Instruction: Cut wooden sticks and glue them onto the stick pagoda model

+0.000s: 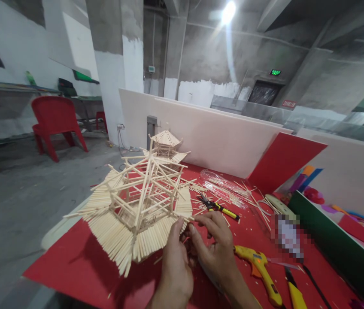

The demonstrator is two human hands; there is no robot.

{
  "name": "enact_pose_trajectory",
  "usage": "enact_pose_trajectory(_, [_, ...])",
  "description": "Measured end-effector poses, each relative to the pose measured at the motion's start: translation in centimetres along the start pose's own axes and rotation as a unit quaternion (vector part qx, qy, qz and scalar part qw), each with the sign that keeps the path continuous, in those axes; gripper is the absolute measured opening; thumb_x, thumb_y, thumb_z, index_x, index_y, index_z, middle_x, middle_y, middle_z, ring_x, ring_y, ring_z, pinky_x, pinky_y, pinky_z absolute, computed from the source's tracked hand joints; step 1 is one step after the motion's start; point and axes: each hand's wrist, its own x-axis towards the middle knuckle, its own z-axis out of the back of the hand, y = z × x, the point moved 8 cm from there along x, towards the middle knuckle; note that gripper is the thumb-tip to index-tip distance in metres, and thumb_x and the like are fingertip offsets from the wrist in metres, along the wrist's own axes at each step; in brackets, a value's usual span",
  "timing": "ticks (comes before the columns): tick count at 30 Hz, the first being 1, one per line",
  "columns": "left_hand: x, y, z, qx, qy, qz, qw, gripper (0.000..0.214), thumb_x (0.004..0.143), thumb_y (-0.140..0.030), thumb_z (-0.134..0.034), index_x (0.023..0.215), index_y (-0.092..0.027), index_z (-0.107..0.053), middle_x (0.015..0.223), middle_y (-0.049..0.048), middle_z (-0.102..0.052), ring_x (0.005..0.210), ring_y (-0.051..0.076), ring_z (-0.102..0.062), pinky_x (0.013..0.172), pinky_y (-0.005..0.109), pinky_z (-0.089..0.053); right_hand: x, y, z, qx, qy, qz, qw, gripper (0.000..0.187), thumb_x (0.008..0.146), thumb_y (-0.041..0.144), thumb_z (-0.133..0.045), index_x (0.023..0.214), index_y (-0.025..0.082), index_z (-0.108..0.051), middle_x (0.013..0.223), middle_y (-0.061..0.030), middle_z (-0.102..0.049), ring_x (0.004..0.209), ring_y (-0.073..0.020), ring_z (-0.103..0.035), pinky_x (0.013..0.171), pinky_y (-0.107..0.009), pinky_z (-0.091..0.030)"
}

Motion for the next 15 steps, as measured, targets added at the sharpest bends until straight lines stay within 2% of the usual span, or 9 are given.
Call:
enact_pose_trajectory(8, [0.28, -0.1, 0.01, 0.027, 0.002, 0.001, 1.0, 0.023, 0.081, -0.039, -0.066, 0.074, -0.019, -0.057, 0.05, -0.0052, -0.054, 0.036, 0.007, -0.042, 0.039, 0.02, -0.024, 0.38, 0.36, 0.0, 0.004, 0.0, 0.011, 1.0, 0.014, 0.088, 0.02, -0.063, 0.102, 0.023, -0.065, 0.091, -0.0036, -0.06, 0.087, -0.0182, -0.055, 0.074, -0.032, -0.046])
enact_pose_trajectory(15, [-0.26, 0.11, 0.31, 0.03, 0.023, 0.006, 0.999, 0.029, 0.071, -0.042, -0.076, 0.083, -0.018, -0.063, 0.058, -0.0043, -0.061, 0.039, 0.006, -0.046, 0.037, 0.018, -0.026, 0.14, -0.01, 0.1, -0.001, -0.001, 0.002, 1.0, 0.022, 0.088, 0.019, -0.062, 0.109, 0.023, -0.066, 0.093, -0.0043, -0.06, 0.087, -0.0184, -0.057, 0.074, -0.033, -0.048])
